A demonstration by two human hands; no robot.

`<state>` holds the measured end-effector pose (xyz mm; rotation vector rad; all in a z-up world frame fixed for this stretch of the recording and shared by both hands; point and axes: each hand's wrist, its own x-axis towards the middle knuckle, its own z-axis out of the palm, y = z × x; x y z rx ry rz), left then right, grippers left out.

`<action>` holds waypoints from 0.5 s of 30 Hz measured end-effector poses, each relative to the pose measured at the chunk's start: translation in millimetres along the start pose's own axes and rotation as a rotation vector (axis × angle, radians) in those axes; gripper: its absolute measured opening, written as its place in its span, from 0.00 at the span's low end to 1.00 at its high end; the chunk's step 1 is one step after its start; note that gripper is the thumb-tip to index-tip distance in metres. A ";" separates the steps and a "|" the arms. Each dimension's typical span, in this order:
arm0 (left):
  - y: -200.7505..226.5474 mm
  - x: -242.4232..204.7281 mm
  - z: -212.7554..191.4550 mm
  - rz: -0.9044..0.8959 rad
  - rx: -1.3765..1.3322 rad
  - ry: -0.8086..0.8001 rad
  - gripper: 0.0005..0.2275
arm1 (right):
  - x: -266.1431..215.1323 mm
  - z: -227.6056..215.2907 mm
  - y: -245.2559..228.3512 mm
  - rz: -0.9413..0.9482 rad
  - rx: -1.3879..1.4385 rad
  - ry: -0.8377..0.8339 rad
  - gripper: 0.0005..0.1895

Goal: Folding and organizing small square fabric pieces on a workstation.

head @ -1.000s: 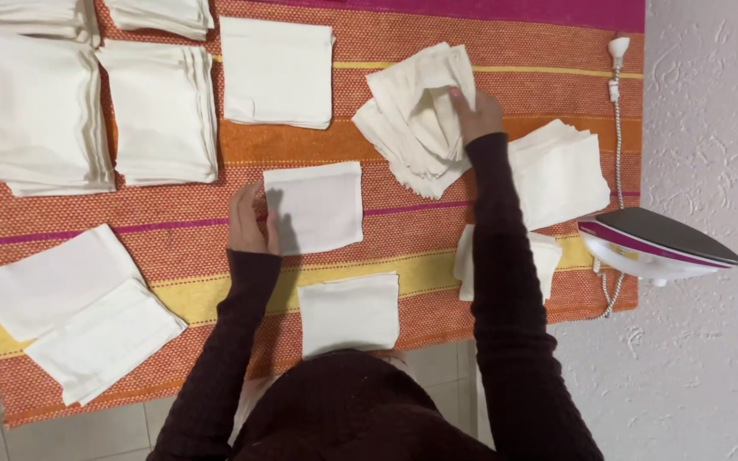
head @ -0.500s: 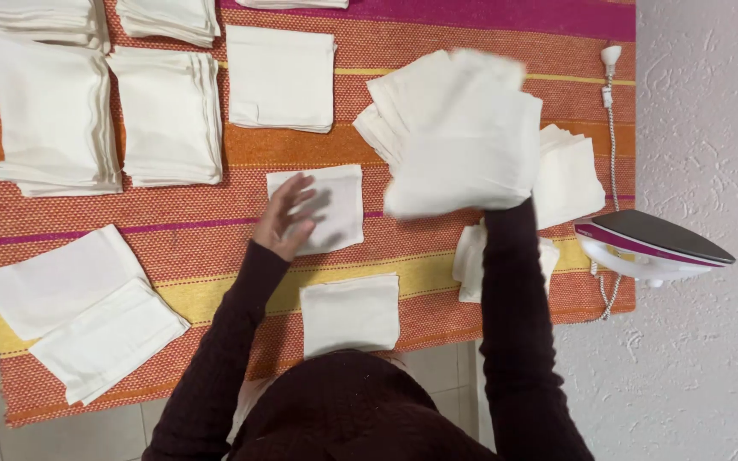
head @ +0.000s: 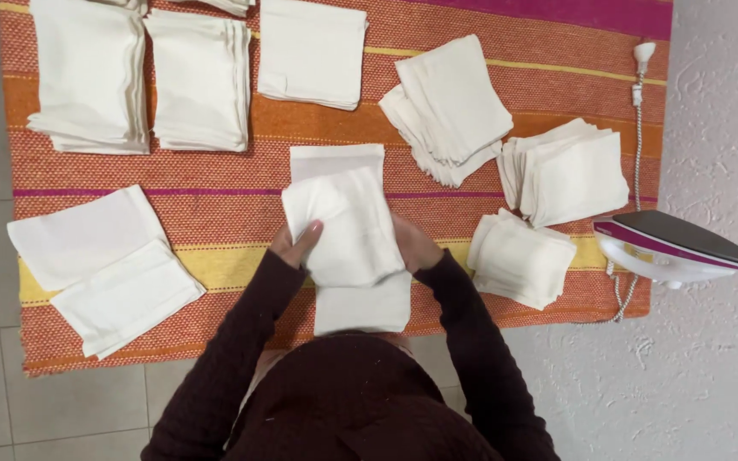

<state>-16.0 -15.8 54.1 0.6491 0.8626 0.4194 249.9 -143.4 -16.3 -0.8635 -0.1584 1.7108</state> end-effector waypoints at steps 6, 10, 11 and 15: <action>-42.0 -34.0 -22.4 -0.028 -0.342 0.052 0.26 | -24.2 54.3 -34.1 -0.089 -0.770 0.054 0.45; -75.5 -73.9 -45.1 -0.200 -0.232 -0.016 0.24 | 0.3 45.8 -50.1 0.086 -1.229 0.117 0.36; -78.6 -81.2 -48.8 -0.230 -0.165 -0.031 0.18 | 8.6 42.3 -47.6 0.191 -1.330 0.125 0.37; -120.5 -50.1 -69.4 -0.225 -0.159 0.022 0.16 | 22.3 -0.4 -13.7 0.100 -1.075 0.161 0.35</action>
